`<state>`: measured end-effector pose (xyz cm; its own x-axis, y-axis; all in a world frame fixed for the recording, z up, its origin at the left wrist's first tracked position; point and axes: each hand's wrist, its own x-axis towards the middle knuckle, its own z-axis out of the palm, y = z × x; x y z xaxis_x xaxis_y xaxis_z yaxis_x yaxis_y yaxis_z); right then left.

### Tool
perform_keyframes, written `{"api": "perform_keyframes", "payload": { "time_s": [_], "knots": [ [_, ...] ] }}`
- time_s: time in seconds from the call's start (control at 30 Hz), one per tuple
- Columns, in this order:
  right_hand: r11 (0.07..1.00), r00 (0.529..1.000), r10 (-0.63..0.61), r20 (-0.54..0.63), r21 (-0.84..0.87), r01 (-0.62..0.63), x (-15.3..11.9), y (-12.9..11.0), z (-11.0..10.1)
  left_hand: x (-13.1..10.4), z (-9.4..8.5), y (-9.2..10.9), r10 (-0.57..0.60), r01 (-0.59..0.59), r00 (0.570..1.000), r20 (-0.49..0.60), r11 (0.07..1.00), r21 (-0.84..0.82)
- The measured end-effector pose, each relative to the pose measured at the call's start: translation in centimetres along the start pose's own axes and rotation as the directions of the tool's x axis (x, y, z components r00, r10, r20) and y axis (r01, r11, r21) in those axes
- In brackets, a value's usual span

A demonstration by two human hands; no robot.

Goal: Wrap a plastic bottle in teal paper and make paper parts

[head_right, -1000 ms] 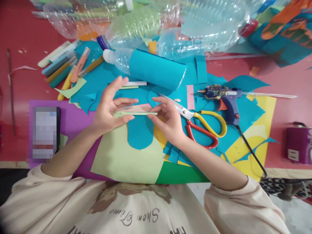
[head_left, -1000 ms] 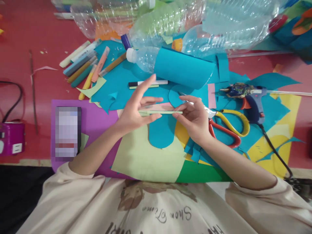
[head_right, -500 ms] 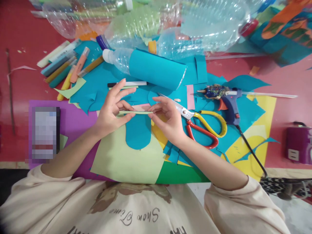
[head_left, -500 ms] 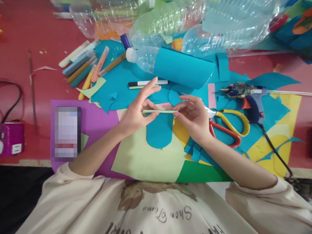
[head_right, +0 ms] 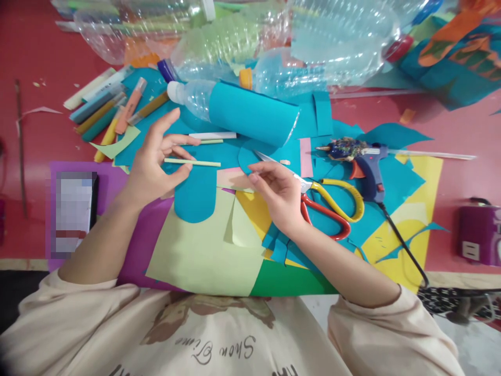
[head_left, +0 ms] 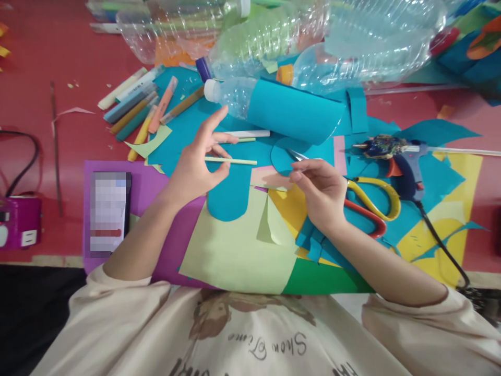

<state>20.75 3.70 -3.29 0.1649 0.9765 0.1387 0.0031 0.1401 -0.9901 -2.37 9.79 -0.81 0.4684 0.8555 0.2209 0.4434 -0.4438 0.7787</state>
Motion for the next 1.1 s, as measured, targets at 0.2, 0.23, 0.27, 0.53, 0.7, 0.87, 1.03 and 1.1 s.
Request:
{"api": "perform_keyframes", "payload": {
  "time_s": [0.2, 0.23, 0.27, 0.53, 0.7, 0.87, 1.03, 1.1],
  "knots": [
    [0.994, 0.993, 0.097, 0.062, -0.062, -0.094, 0.0, -0.6, 0.3, 0.1, 0.3, 0.0, 0.016, 0.023, 0.977, -0.211, 0.984, 0.179],
    [0.992, 0.991, 0.105, 0.079, -0.076, -0.1, 0.0, -0.7, 0.3, 0.1, 0.3, -0.1, 0.011, 0.038, 0.969, -0.248, 0.981, 0.192],
    [0.99, 0.989, 0.113, 0.094, -0.092, -0.105, 0.0, -0.8, 0.3, 0.2, 0.3, -0.4, 0.009, 0.051, 0.96, -0.279, 0.977, 0.206],
    [0.988, 0.973, 0.152, 0.172, -0.061, -0.143, -0.2, -1.1, 0.1, 0.3, 0.4, -0.9, 0.082, 0.015, 0.954, -0.287, 0.947, 0.321],
    [0.991, 0.972, 0.132, 0.197, -0.055, -0.123, -0.1, -1.1, 0.2, 0.0, 1.3, -0.2, 0.019, 0.045, 0.959, -0.283, 0.975, 0.217],
    [0.979, 0.961, 0.204, 0.185, -0.012, -0.205, -0.3, -1.1, 0.5, -0.3, 1.6, -0.3, -0.064, 0.094, 0.938, -0.342, 0.993, 0.072],
    [0.963, 0.946, 0.264, 0.19, -0.004, -0.268, -0.2, -1.6, 0.3, -0.3, 1.3, -0.2, -0.127, 0.118, 0.914, -0.386, 0.992, -0.046],
    [0.965, 0.944, 0.263, 0.2, -0.053, -0.258, -0.2, -1.8, 0.1, -0.3, 1.1, 0.0, -0.136, 0.12, 0.913, -0.385, 0.991, -0.066]
  ]
}}
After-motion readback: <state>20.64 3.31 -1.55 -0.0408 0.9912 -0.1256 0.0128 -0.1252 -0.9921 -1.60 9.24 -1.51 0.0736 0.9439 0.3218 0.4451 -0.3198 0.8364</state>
